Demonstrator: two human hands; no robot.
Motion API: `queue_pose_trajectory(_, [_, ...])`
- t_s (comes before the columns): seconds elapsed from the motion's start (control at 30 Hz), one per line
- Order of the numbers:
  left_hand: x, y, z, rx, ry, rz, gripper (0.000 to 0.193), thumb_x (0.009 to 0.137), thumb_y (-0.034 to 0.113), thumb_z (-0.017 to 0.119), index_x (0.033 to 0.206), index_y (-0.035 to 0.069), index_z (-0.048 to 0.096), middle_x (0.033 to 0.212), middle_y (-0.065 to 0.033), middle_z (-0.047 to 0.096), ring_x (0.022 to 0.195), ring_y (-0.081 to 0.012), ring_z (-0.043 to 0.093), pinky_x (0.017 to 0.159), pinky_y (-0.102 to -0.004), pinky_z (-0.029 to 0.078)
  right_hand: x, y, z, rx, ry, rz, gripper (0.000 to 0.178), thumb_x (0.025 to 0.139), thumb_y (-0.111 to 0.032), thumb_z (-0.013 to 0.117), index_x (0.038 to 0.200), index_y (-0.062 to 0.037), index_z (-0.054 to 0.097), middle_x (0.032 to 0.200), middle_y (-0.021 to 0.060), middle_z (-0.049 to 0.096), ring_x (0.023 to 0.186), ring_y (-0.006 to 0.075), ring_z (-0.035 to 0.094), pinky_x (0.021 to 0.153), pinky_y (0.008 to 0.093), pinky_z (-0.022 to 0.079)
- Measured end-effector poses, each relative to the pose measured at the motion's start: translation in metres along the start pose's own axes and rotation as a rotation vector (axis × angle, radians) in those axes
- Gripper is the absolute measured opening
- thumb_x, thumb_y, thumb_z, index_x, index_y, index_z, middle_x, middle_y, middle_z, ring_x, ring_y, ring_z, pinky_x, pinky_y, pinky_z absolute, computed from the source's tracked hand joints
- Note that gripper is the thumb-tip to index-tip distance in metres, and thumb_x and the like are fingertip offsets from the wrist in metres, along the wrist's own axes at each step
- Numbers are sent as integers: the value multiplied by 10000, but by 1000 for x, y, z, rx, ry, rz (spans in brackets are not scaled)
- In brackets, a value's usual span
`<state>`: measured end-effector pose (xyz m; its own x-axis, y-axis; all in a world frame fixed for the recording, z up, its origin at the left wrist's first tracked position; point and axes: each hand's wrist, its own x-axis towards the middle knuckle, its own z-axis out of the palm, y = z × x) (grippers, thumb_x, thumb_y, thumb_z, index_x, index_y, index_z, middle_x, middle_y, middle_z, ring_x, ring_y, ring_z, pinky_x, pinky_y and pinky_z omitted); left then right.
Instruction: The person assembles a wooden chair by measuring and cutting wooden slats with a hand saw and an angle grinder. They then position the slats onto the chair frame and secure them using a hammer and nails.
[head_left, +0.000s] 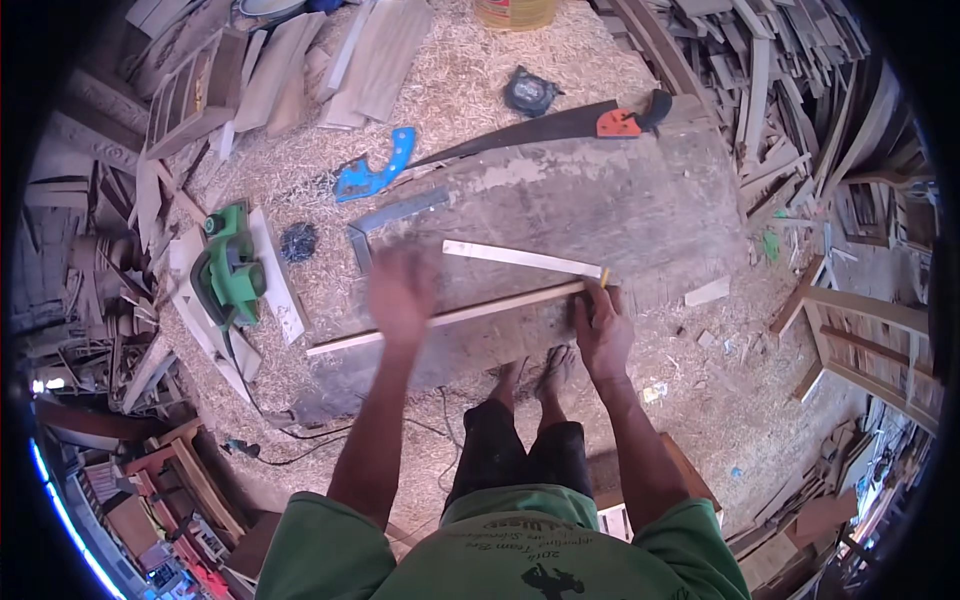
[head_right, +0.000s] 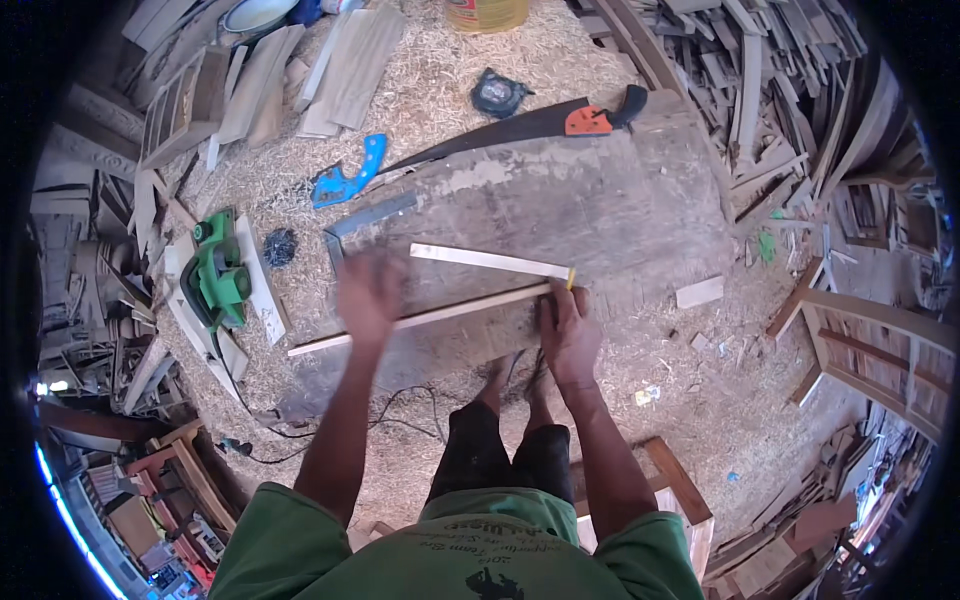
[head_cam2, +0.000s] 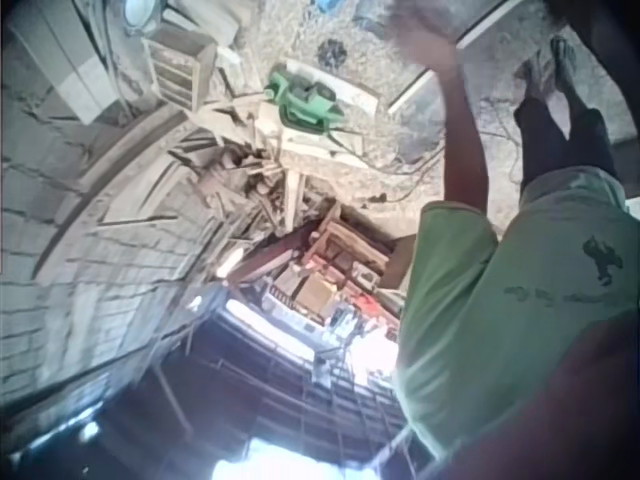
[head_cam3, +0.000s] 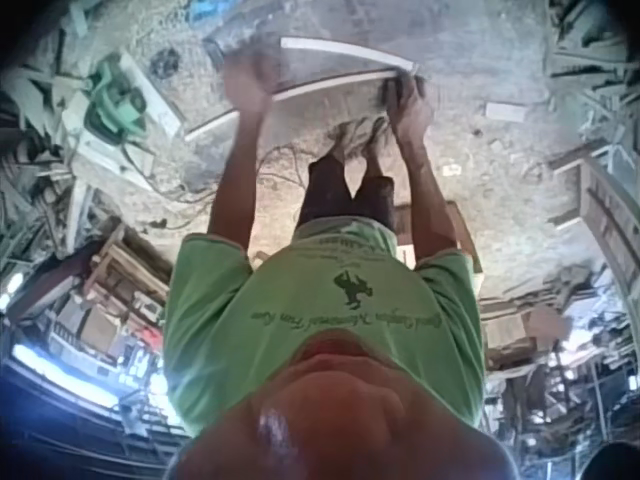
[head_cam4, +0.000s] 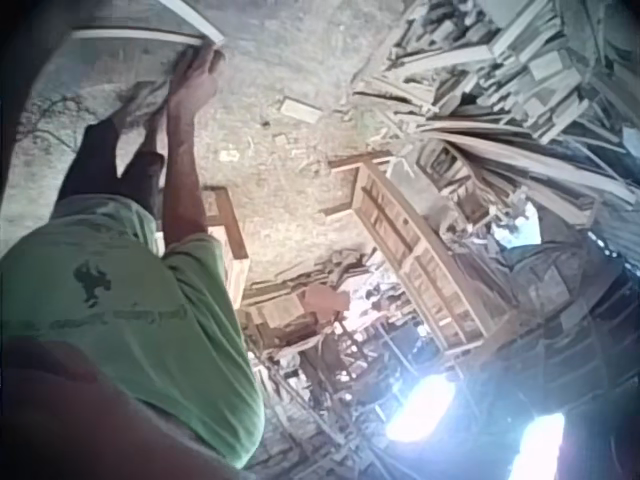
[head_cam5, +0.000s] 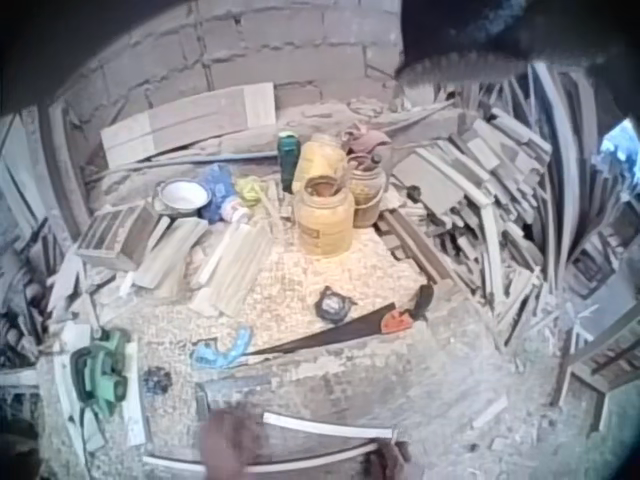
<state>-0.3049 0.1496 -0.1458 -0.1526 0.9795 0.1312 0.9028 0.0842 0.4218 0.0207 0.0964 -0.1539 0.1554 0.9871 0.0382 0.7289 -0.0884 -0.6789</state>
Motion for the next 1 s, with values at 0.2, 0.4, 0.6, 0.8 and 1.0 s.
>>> queue_pose_trajectory(0.2, [64, -93, -26, 247, 37, -434, 475, 930, 396, 742, 1224, 42, 625, 1152, -249, 711, 1077, -479, 692, 951, -592, 550, 0, -7, 13, 10, -18, -82, 399, 1010, -210, 715, 1406, -168, 687, 1316, 167, 715, 1008, 429, 742, 814, 500, 624])
queue_pose_trajectory(0.4, [39, -60, -37, -81, 222, -361, 338, 990, 299, 708, 1208, 44, 660, 1079, -188, 783, 982, -393, 771, 858, -509, 580, -2, 5, 1, -12, -112, -84, 458, 1010, -204, 696, 1464, -177, 640, 1300, 155, 701, 979, 429, 735, 807, 525, 614])
queue_pose_trajectory(0.6, [-34, 75, -2, -294, -3, 157, 365, 1039, 108, 613, 1396, 107, 691, 1270, -189, 702, 1180, -403, 641, 1071, -505, 504, 0, 10, 1, 2, -118, -121, 482, 1011, -208, 686, 1488, -186, 621, 1281, 143, 691, 966, 422, 733, 799, 537, 610])
queue_pose_trajectory(0.8, [-57, 112, 39, -299, -93, 154, 456, 982, 46, 610, 1422, 138, 686, 1310, -155, 649, 1268, -400, 556, 1128, -528, 432, -1, 6, 0, 28, -173, -105, 487, 1021, -151, 675, 1504, -139, 612, 1313, 203, 674, 1005, 449, 725, 833, 526, 601])
queue_pose_trajectory(1.0, [-61, 112, 52, -293, -119, 158, 445, 982, 125, 657, 1424, 158, 693, 1354, -117, 662, 1312, -365, 537, 1160, -532, 370, -2, 9, 0, 65, -110, -169, 497, 992, -91, 669, 1487, -99, 624, 1280, 211, 675, 1012, 450, 715, 839, 526, 595])
